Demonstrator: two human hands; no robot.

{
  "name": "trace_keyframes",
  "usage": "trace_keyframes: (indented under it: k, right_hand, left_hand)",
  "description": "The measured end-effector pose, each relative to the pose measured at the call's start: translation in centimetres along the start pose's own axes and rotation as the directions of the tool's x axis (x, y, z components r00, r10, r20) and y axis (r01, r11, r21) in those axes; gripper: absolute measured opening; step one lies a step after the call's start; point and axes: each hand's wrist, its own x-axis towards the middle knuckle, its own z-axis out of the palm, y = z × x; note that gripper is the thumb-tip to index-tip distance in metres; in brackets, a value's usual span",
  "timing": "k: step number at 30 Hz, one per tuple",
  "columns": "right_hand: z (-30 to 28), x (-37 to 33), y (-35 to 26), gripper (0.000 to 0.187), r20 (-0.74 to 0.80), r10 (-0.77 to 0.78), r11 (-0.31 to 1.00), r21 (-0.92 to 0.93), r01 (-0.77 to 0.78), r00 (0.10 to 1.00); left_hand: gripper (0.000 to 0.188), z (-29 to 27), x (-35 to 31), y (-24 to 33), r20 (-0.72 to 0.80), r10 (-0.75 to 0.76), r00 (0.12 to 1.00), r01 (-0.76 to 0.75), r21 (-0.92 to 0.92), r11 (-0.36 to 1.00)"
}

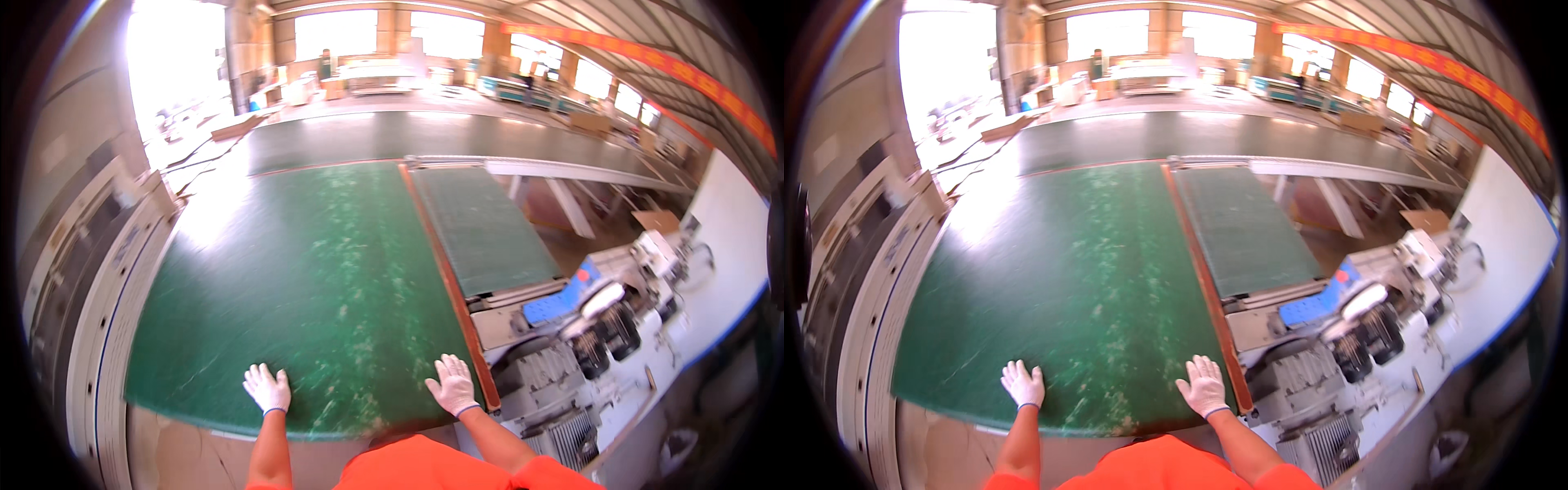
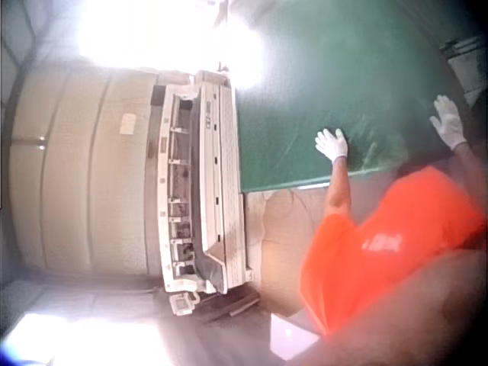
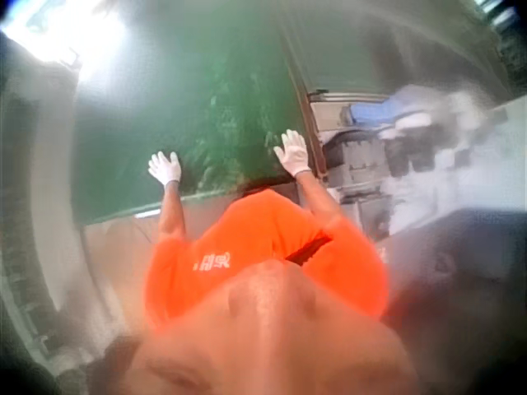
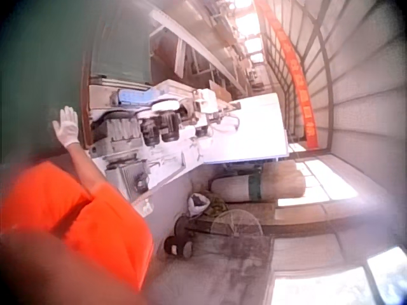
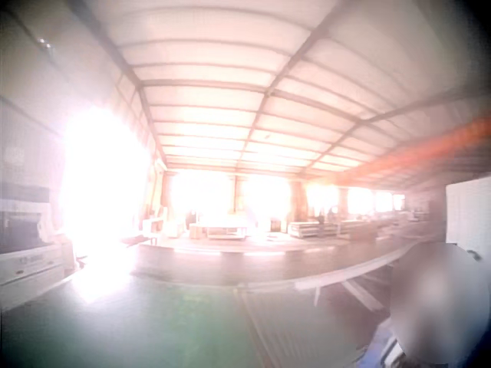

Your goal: The person operates an edge-banding machine by feeding wood panels into the mechanism by hand, then collects the finished panels and places them onto stacks or nearby worktables.

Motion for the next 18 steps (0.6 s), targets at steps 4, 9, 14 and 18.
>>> trace_keyframes:
  k: [4,9,14,18]
  right_hand:
    - [0.5,1.4,-0.8,0.058,-0.013,0.077,0.997,-0.025,-0.077,0.997]
    - [1.0,2.0,-2.9,0.056,-0.004,0.162,0.986,-0.030,-0.162,0.987]
    - [0.5,1.0,-4.0,0.055,0.001,0.183,0.982,-0.050,-0.183,0.983]
    - [0.5,1.0,-4.4,0.054,0.000,0.170,0.984,-0.045,-0.170,0.985]
  left_hand:
    - [0.061,1.3,3.8,1.3,0.026,0.115,0.993,-0.114,-0.026,0.993]
    - [0.056,2.4,6.9,3.0,0.047,0.240,0.970,-0.237,-0.065,0.969]
    - [0.054,3.3,8.3,5.6,0.064,0.350,0.934,-0.340,-0.132,0.931]
    - [0.054,2.9,8.2,7.1,0.086,0.365,0.927,-0.349,-0.157,0.924]
